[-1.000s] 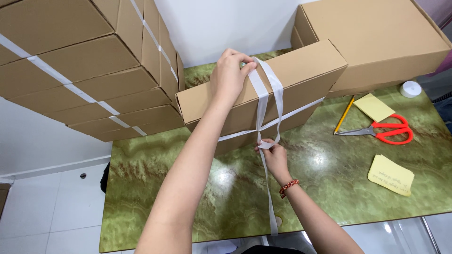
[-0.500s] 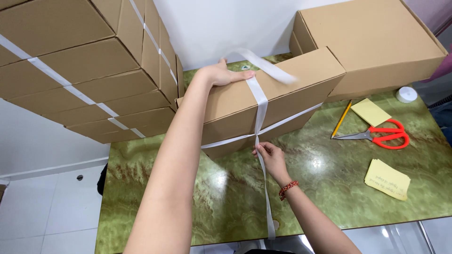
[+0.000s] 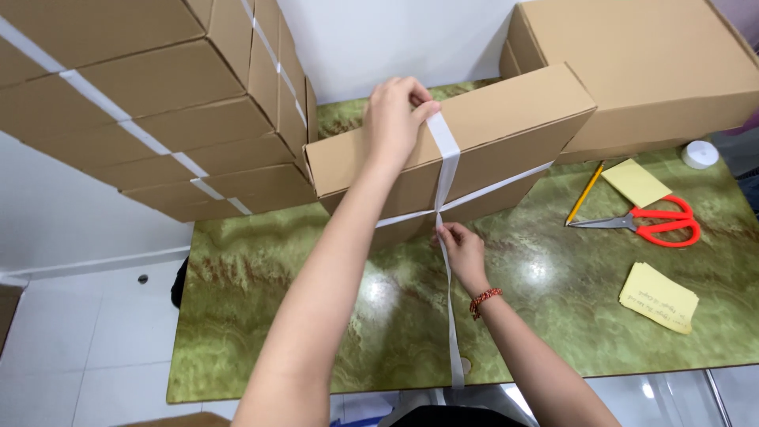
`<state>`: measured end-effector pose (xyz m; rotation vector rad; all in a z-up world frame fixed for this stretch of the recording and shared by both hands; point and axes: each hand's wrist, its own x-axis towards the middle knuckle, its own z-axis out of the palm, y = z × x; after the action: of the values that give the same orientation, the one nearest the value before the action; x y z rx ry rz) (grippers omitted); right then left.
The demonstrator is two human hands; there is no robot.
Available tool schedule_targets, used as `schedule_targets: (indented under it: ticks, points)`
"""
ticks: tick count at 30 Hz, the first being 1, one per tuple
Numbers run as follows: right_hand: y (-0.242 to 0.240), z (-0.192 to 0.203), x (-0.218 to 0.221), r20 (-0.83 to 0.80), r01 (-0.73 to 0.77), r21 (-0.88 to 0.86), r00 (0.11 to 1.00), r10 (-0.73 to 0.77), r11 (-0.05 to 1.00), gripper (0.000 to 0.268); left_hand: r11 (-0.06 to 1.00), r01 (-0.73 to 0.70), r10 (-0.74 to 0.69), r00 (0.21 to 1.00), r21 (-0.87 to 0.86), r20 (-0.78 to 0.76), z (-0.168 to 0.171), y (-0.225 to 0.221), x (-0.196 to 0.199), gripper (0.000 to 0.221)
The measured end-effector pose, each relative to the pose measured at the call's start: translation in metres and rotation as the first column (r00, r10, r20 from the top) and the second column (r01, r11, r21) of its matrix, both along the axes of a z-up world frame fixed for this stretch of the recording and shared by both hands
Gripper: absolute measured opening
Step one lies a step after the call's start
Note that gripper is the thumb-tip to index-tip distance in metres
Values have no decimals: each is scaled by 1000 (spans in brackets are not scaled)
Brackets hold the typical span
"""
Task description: The person wraps a rolled white item in a clear plastic bag, places it inside a cardboard box, and closes the box. They then secure the box by tying a white ribbon around it in a cross pattern and finishing with a bow on top.
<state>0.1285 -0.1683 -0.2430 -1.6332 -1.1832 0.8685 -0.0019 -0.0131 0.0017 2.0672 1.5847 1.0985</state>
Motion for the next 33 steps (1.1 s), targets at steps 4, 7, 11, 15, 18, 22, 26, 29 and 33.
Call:
schedule_targets:
  ticks: [4, 7, 11, 15, 18, 22, 26, 29, 33]
  points:
    - [12, -13, 0, 87, 32, 8, 996, -32, 999, 16, 997, 53, -50, 997, -52, 50, 6, -10, 3, 12]
    - [22, -17, 2, 95, 59, 12, 994, -60, 998, 16, 996, 87, -87, 996, -11, 1, 4, -8, 4, 8]
    - [22, -14, 4, 122, 40, 22, 992, -42, 999, 17, 988, 133, -136, 990, -75, -43, -2, -2, 3, 24]
    - [19, -13, 14, 82, 67, 11, 994, -68, 998, 22, 976, 117, -118, 993, -186, 5, 21, -17, 0, 10]
    - [14, -8, 27, 110, 51, 64, 992, -57, 997, 19, 975, 90, -106, 992, -201, -65, 24, -17, 0, 15]
    - [5, -3, 43, 20, -25, 60, 1000, 24, 998, 18, 975, 72, -94, 991, -210, -98, 24, -17, -1, 17]
    - [7, -3, 58, 24, -114, 150, 993, 111, 982, 16, 980, 110, -136, 980, -168, -146, 20, -12, -2, 16]
    - [14, -5, 64, 59, -127, 191, 991, 118, 973, 17, 979, 143, -166, 974, -148, -152, 15, -7, -2, 17]
    - [20, 9, 63, 72, -116, 154, 992, 106, 981, 20, 972, 190, -213, 961, -139, -178, 15, -7, -8, 16]
